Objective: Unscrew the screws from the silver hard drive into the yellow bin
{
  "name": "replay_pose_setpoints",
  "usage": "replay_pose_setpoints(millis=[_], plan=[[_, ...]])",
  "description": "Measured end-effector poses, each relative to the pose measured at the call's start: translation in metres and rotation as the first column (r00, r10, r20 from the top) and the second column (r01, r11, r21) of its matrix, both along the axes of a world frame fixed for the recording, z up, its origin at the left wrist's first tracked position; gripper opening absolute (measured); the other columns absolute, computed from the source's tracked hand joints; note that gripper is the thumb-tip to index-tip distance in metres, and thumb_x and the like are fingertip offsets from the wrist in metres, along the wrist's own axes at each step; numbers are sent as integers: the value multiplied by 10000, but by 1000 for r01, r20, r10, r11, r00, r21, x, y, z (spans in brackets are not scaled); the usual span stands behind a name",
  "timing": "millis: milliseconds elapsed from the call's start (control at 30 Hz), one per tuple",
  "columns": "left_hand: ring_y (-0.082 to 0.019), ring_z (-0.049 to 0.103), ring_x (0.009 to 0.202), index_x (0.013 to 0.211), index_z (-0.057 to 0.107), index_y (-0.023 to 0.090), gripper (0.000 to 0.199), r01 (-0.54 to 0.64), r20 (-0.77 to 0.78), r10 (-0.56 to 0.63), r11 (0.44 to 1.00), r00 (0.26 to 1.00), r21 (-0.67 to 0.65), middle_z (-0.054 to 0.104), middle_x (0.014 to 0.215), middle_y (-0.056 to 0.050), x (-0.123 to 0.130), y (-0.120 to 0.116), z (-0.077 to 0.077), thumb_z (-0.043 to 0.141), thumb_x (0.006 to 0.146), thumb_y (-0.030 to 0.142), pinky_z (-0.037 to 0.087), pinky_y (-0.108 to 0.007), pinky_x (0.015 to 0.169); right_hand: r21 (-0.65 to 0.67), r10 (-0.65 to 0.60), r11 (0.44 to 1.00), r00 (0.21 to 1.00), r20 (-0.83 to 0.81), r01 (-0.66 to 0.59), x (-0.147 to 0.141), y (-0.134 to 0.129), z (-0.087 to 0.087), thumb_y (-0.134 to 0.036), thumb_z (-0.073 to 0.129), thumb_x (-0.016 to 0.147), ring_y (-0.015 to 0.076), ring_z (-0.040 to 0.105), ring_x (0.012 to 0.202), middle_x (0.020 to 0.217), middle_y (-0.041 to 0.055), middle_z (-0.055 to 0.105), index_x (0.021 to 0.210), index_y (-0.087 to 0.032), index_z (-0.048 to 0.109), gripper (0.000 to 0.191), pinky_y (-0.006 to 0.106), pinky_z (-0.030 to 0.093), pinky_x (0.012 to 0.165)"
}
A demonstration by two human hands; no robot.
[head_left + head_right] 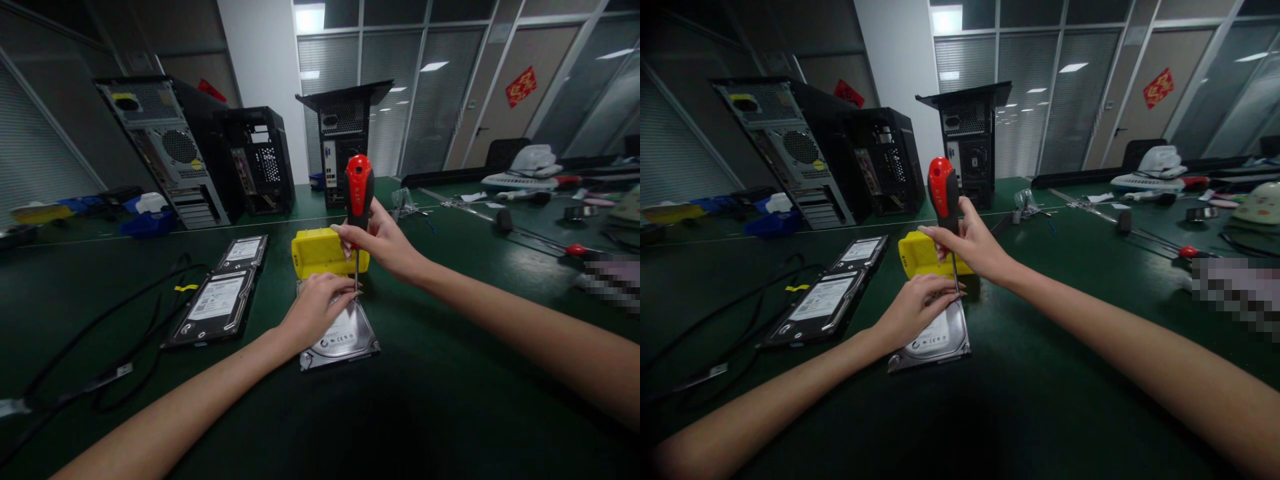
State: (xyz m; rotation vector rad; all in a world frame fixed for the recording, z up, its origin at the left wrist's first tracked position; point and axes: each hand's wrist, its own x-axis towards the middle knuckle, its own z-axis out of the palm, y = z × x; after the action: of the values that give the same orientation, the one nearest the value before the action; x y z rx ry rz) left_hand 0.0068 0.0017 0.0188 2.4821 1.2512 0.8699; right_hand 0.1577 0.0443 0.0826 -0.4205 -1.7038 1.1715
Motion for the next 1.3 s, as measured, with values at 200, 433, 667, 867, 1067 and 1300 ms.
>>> replay_pose_setpoints(millis=[200,433,667,867,1067,1300], plan=[[-213,619,965,1042,680,195,174,12,12,-12,1000,1000,-2,699,1027,-49,0,-1,1,561,921,236,446,-382,892,-81,86,993,995,-44,-90,-1,1,-4,-339,654,810,71,501,565,668,-61,484,1083,-178,429,388,205,478,513],[-221,622,967,1048,675,189,178,2,28,-1,1000,1000,-14,695,1032,-59,0,-1,1,566,918,242,459,-393,888,-81,122,989,991,-50,-126,1,5,-5,-273,629,833,77,559,624,714,-40,533,1056,-175,464,294,209,520,582],[-220,642,954,1043,674,180,176,1,79,3,999,997,-52,696,1017,-65,0,0,-1,583,906,244,492,-382,876,-69,77,995,997,-30,-79,2,9,-6,-292,671,802,81,578,581,659,-49,572,983,-190,437,313,197,519,540],[-225,644,982,1043,678,174,179,-1,100,10,996,995,-84,693,1043,-72,0,-1,0,576,908,233,502,-376,890,-60,59,996,998,1,-59,2,7,-4,-259,646,823,77,579,593,657,-51,569,1007,-183,426,297,186,520,542],[-220,643,992,1036,687,184,178,6,96,2,996,995,-84,698,1052,-62,0,0,-1,578,910,248,495,-365,906,-24,75,997,997,32,-74,3,7,-3,-278,617,846,80,576,581,654,-52,564,1006,-193,412,274,199,513,529],[-217,654,976,1021,684,179,168,19,109,-7,994,994,-107,703,1035,-65,0,-1,2,575,911,244,511,-362,889,0,126,992,992,29,-126,3,9,-5,-293,591,862,86,547,533,657,-47,545,1017,-199,388,272,216,478,474]])
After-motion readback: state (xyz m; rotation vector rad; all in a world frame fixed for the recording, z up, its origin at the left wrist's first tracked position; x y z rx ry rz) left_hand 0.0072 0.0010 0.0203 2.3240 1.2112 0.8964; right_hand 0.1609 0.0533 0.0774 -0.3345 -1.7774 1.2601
